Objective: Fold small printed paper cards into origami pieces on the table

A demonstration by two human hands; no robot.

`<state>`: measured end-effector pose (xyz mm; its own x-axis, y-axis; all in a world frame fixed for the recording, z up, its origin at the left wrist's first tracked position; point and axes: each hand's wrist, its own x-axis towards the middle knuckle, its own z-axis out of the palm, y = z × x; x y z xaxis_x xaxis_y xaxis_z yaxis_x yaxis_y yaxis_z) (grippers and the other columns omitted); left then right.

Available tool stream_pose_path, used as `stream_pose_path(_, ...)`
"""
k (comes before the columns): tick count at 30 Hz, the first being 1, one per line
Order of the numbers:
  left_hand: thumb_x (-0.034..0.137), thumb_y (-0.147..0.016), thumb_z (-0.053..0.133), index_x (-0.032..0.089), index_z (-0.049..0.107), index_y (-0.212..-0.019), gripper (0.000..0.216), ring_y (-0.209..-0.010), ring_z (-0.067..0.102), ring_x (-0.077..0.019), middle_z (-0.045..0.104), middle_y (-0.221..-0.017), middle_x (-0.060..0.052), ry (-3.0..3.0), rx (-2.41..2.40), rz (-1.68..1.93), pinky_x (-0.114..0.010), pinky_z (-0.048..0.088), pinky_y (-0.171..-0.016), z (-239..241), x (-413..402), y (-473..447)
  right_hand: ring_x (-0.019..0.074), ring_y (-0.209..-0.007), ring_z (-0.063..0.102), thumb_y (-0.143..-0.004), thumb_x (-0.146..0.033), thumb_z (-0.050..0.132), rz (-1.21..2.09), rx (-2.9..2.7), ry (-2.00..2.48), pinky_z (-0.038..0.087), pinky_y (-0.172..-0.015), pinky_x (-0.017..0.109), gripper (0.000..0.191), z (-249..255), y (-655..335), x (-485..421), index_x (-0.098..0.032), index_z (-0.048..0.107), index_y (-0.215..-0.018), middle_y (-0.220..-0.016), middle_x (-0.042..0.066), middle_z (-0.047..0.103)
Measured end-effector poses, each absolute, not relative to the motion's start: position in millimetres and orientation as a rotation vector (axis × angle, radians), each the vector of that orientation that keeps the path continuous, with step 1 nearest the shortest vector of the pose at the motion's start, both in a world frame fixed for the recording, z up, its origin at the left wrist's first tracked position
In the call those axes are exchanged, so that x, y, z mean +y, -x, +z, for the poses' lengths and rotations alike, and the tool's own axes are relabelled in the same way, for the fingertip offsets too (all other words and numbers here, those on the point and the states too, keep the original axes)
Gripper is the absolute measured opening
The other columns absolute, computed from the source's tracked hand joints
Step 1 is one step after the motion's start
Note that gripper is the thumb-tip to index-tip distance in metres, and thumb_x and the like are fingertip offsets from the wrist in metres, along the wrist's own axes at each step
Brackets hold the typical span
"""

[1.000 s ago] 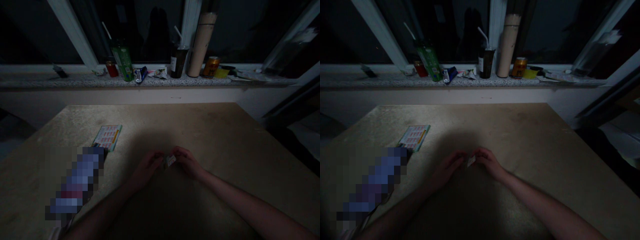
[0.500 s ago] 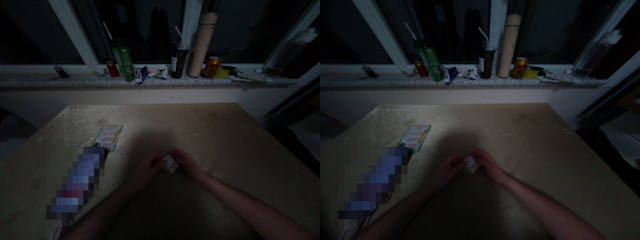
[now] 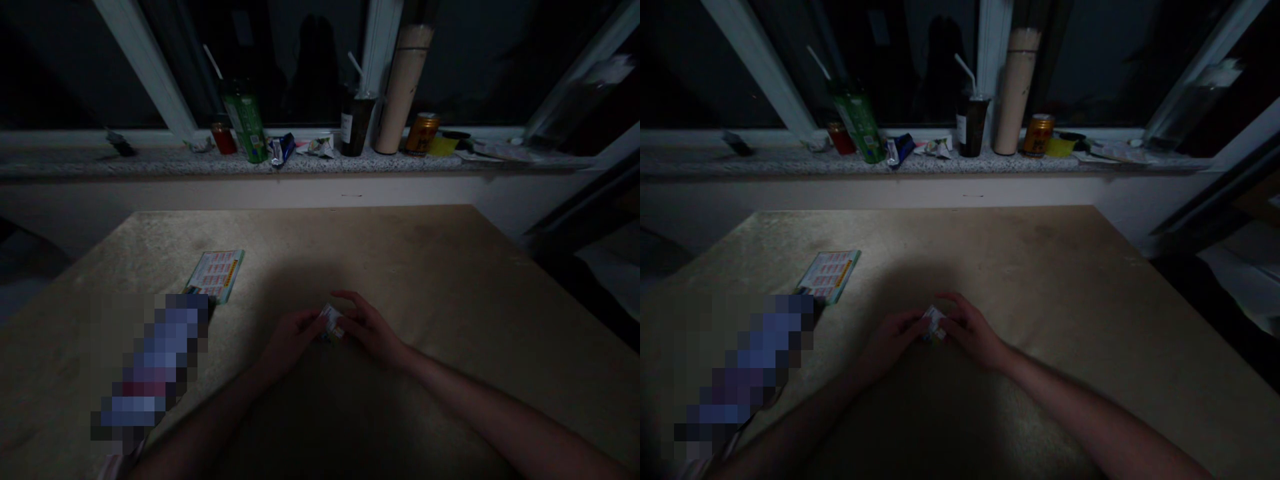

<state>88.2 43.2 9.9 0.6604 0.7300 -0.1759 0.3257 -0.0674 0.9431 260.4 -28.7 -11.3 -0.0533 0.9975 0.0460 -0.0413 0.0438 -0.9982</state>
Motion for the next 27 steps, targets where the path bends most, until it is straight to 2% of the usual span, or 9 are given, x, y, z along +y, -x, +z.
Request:
stream_pose_path(2, 0.04, -0.085, 0.053, 0.017, 0.071, -0.091, 0.029, -0.071, 0.062, -0.0179, 0.07, -0.077, -0.002, -1.644, 0.886, 0.407, -0.024, 0.044, -0.064, 10.8, 44.3, -88.2, 0.0118, -0.06, 0.054, -0.088, -0.032, 0.054, 1.171, -1.284, 1.133, 0.039, -0.052, 0.022, 0.04, -9.8, -260.7, -28.9, -0.026, 0.045, -0.126, -0.071, -0.002, 0.06)
stream_pose_path(4, 0.04, -0.085, 0.053, 0.017, 0.071, -0.092, 0.03, -0.072, 0.062, -0.018, 0.07, -0.078, -0.002, -1.624, 0.895, 0.413, -0.024, 0.044, -0.065, 12.1, 46.0, -87.9, 0.0143, -0.073, 0.059, -0.088, -0.031, 0.054, 1.076, -1.367, 1.14, 0.045, -0.063, 0.026, 0.031, -7.8, -260.9, -29.3, -0.025, 0.054, -0.119, -0.084, 0.002, 0.065)
stream_pose_path(7, 0.039, -0.084, 0.054, 0.016, 0.071, -0.092, 0.029, -0.071, 0.062, -0.0188, 0.069, -0.078, -0.002, -1.593, 0.919, 0.427, -0.025, 0.045, -0.064, 13.4, 48.8, -87.0, 0.0166, -0.084, 0.061, -0.085, -0.028, 0.058, 0.978, -1.481, 1.118, 0.047, -0.073, 0.03, 0.024, -6.4, -260.4, -30.5, -0.024, 0.064, -0.108, -0.096, 0.005, 0.066)
stream_pose_path(11, 0.041, -0.084, 0.054, 0.017, 0.071, -0.091, 0.03, -0.072, 0.063, -0.0197, 0.07, -0.08, -0.003, -1.561, 0.921, 0.434, -0.025, 0.046, -0.064, 12.2, 50.2, -85.7, 0.0164, -0.079, 0.062, -0.075, -0.022, 0.068, 0.921, -1.497, 1.126, 0.049, -0.068, 0.028, 0.032, -8.5, -258.8, -32.2, -0.023, 0.065, -0.106, -0.094, 0.005, 0.067)
stream_pose_path(18, 0.042, -0.081, 0.057, 0.017, 0.071, -0.088, 0.03, -0.069, 0.063, -0.0195, 0.07, -0.075, -0.002, -1.525, 0.921, 0.44, -0.025, 0.046, -0.062, 9.9, 49.9, -86.1, 0.0151, -0.071, 0.061, -0.073, -0.031, 0.072, 0.929, -1.48, 1.117, 0.048, -0.059, 0.026, 0.025, -10.2, -259.1, -30.5, -0.025, 0.071, -0.097, -0.084, 0.003, 0.066)
stream_pose_path(23, 0.041, -0.081, 0.056, 0.017, 0.071, -0.089, 0.029, -0.071, 0.064, -0.0195, 0.071, -0.078, -0.002, -1.499, 0.903, 0.431, -0.026, 0.047, -0.064, 11.5, 49.7, -86.3, 0.0159, -0.076, 0.062, -0.069, -0.033, 0.075, 0.915, -1.49, 1.097, 0.05, -0.061, 0.027, 0.03, -11.0, -259.7, -29.6, -0.026, 0.071, -0.098, -0.09, 0.005, 0.066)
stream_pose_path(27, 0.04, -0.081, 0.057, 0.017, 0.071, -0.087, 0.028, -0.068, 0.063, -0.0179, 0.07, -0.075, -0.002, -1.494, 0.898, 0.419, -0.025, 0.046, -0.062, 11.1, 48.9, -85.9, 0.0156, -0.075, 0.062, -0.071, -0.032, 0.074, 0.912, -1.475, 1.088, 0.05, -0.061, 0.027, 0.025, -11.4, -259.7, -29.3, -0.026, 0.072, -0.095, -0.088, 0.005, 0.066)
